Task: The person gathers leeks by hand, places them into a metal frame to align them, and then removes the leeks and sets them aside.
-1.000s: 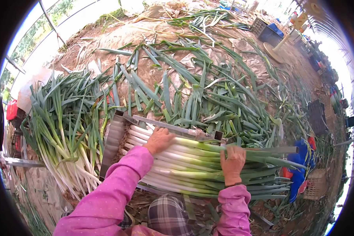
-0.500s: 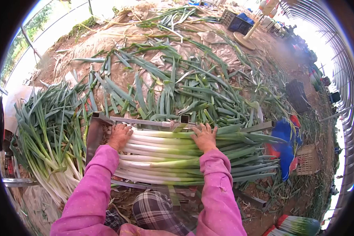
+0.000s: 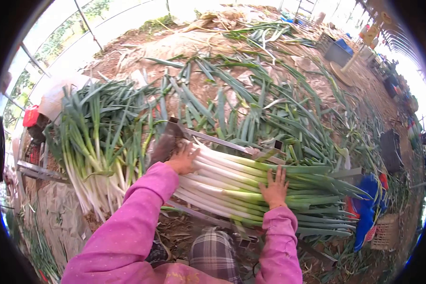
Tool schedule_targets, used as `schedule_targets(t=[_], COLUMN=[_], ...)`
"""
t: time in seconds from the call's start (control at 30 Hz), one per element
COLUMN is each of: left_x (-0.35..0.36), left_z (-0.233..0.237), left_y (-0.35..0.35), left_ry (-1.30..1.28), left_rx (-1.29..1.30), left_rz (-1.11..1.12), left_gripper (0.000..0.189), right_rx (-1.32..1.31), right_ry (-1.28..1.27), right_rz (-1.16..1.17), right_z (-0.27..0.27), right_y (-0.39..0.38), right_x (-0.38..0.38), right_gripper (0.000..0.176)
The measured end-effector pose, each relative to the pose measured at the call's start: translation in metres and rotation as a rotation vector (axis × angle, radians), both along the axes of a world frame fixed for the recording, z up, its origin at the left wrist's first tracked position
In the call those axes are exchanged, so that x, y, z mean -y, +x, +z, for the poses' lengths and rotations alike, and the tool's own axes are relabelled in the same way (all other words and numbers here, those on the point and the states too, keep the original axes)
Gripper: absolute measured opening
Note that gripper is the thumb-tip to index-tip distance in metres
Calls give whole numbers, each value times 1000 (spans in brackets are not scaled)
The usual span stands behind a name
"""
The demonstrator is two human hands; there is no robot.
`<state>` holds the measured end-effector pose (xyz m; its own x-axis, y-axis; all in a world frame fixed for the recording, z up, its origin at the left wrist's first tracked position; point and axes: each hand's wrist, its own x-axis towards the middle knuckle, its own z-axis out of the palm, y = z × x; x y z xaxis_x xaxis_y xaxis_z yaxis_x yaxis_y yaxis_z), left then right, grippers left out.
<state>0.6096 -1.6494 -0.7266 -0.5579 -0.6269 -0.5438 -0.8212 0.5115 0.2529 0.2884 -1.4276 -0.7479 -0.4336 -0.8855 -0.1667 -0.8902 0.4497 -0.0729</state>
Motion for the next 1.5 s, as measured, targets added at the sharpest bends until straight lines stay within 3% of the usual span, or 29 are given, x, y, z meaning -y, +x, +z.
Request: schedule_targets(t=[0.03,0.13,0.17,0.23,0.27,0.3,0.33,0.37,0.4,0.47,0.53,0.63,0.73,0.87,0.93,1.0,1.03,1.07,1.1,1.17,1.2,1.23,1.3,1.33,1.43,1.47,1.5], left_x=[-6,-4,-13,-35,-54,-66,-79,-90,-105,-134,-160,-153,-112,-40,-23,-60,-94,-139,-187,-298,-348,-430,-452,-459,-335,-313,-282], left_z=[2,22,49,77,122,139,149,152,148,95,103,11,-6,-41,-97,-44,-4,11,27,8,9,-37,-32,-25,3,-36,-42], left_y=[5,21,33,77,102,141,174,214,257,347,402,458,416,428,461,451,440,442,442,470,487,526,527,527,473,466,451], left_ry=[-154,127,148,98,100,113,121,117,114,-84,91,-91,-874,-788,-632,-515,-418,-547,-464,-245,107,308,373,416,-271,-475,-418], left_rx=[-16,179,59,-190,-244,-358,-487,-531,-587,-575,-157,-337,-328,-223,-110,-149,-166,-256,-259,-108,126,286,246,226,-189,-277,-285], left_rz=[-28,-214,-276,-192,-109,-28,36,186,321,582,928,1024,863,900,822,795,826,736,824,884,768,450,490,504,866,855,922], left_gripper=[82,79,67,57,54,53,52,51,50,46,43,28,28,29,28,18,18,16,13,16,19,21,22,22,18,20,25], right_rx=[19,7,-19,-47,-28,-12,-39,21,74,114,227,437,417,406,486,535,542,552,598,685,719,804,968,1032,1147,1153,1156], right_ry=[16,93,96,197,215,390,416,434,453,416,362,203,66,324,327,264,192,123,267,395,456,487,542,451,277,273,272], right_rz=[-7,5,33,97,144,69,83,107,114,292,469,716,873,1073,1119,1154,1152,1142,1055,969,929,843,659,567,334,287,239], right_z=[2,11,3,10,5,27,78,77,81,132,193,240,248,269,244,200,171,148,134,80,49,11,-62,-80,-108,-113,-115], right_y=[-2,-6,-16,-13,-23,-16,14,8,-4,38,105,195,276,388,418,431,435,440,448,452,455,459,471,482,529,544,556], right_x=[2,0,-4,3,7,21,29,41,50,70,74,82,95,108,114,120,119,119,121,123,125,127,132,132,127,128,127], right_gripper=[76,81,83,90,94,94,88,79,71,57,49,45,47,53,54,48,43,37,37,41,42,46,56,59,66,67,68])
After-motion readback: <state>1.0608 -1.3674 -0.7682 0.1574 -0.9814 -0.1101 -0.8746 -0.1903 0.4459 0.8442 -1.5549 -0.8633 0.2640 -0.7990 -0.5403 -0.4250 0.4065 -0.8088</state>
